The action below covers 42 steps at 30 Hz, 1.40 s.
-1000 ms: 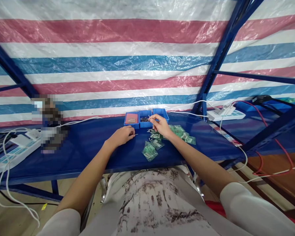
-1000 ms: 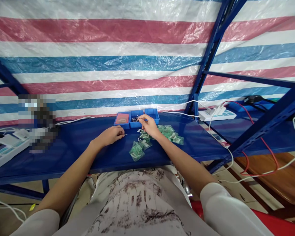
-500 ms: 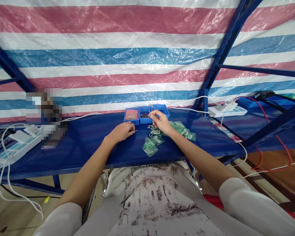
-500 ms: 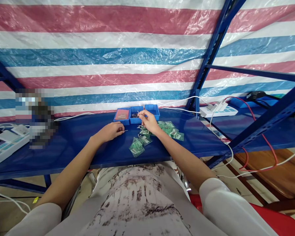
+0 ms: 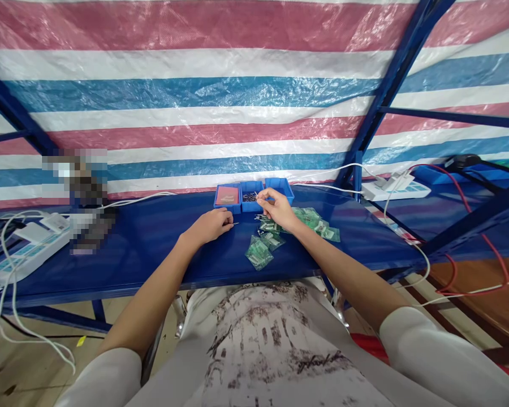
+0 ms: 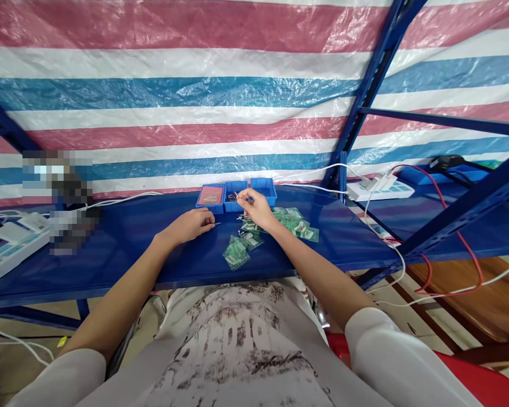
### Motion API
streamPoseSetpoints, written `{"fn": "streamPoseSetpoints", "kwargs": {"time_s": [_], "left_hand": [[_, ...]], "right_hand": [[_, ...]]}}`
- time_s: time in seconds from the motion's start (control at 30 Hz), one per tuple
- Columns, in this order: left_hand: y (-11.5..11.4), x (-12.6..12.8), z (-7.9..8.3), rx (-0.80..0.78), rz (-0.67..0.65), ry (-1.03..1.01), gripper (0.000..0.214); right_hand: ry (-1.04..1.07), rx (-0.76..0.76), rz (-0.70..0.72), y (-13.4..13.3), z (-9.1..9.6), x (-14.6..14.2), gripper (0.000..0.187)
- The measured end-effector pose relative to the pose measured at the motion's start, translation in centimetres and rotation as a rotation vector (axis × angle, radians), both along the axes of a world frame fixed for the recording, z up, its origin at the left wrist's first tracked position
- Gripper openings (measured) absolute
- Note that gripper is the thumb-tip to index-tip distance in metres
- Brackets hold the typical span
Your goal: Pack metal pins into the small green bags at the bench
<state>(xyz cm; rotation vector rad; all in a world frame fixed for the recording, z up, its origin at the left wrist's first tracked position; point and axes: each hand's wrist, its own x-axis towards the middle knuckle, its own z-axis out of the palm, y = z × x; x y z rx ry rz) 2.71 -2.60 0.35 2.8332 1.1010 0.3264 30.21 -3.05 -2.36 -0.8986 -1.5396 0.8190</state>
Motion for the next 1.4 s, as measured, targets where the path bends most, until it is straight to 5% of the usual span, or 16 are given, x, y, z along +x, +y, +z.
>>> {"fn": "streamPoseSetpoints", "kwargs": {"time_s": [0.97, 1.4], "left_hand": [[0.33, -0.21, -0.30, 0.001, 0.002, 0.003, 0.020], [0.38, -0.20, -0.33, -0.005, -0.005, -0.004, 0.017]], "right_hand": [[-0.025, -0.024, -0.019, -0.13, 0.26, 0.28, 0.040], [0.044, -0.090, 0.076, -0.16, 0.29, 0.02, 0.045]]}}
